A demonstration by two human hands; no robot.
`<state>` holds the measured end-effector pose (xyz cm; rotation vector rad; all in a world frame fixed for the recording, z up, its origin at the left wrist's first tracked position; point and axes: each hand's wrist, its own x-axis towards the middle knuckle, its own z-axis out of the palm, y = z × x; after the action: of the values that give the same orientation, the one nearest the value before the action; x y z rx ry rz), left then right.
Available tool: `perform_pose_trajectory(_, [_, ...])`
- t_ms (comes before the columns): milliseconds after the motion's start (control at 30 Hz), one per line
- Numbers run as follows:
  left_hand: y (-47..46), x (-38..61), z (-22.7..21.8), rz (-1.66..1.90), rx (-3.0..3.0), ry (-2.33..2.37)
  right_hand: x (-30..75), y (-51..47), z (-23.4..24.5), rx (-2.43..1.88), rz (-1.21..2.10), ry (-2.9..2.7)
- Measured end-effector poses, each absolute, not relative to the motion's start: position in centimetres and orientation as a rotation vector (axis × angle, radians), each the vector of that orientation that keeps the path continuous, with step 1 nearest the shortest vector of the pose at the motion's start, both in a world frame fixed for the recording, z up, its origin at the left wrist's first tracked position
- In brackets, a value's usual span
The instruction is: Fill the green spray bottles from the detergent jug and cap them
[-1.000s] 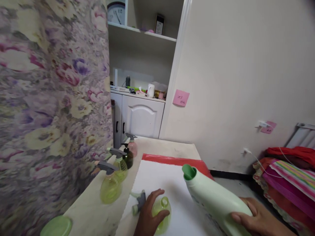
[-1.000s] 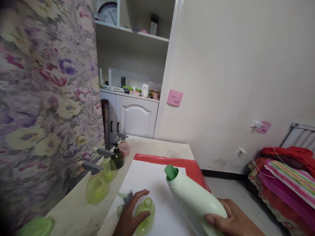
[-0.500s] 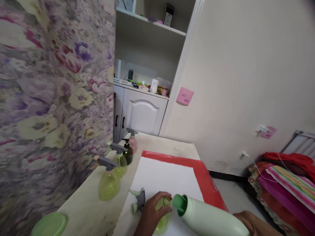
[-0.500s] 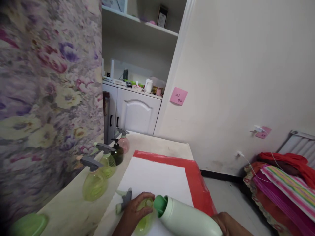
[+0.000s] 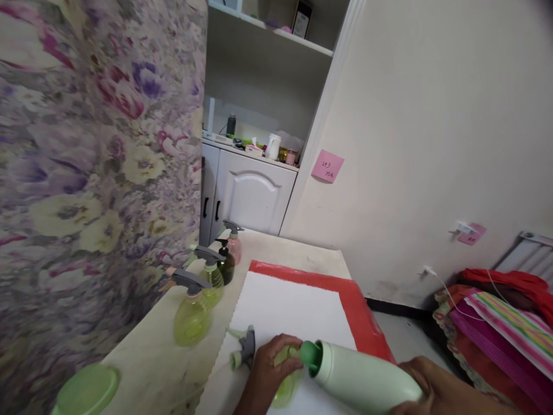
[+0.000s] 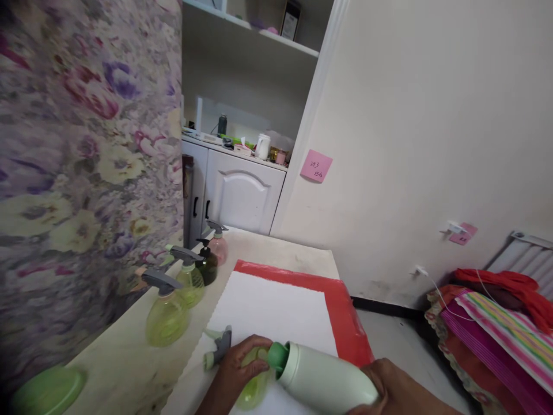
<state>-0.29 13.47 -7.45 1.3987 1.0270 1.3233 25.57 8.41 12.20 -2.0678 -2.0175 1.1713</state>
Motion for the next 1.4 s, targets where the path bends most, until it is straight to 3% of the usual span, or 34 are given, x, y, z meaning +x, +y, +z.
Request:
perform_pose_trajectory(600, [13.3, 0.1, -7.1, 1.313, 1.39, 1.081, 25.6, 9.3, 11.7, -2.207, 0.933, -2.133])
perform_pose_trajectory(1400, [13.2, 0.2, -6.8, 1.306, 1.452, 1.066, 26.6, 9.6, 11.3, -2.152, 0.954, -2.187])
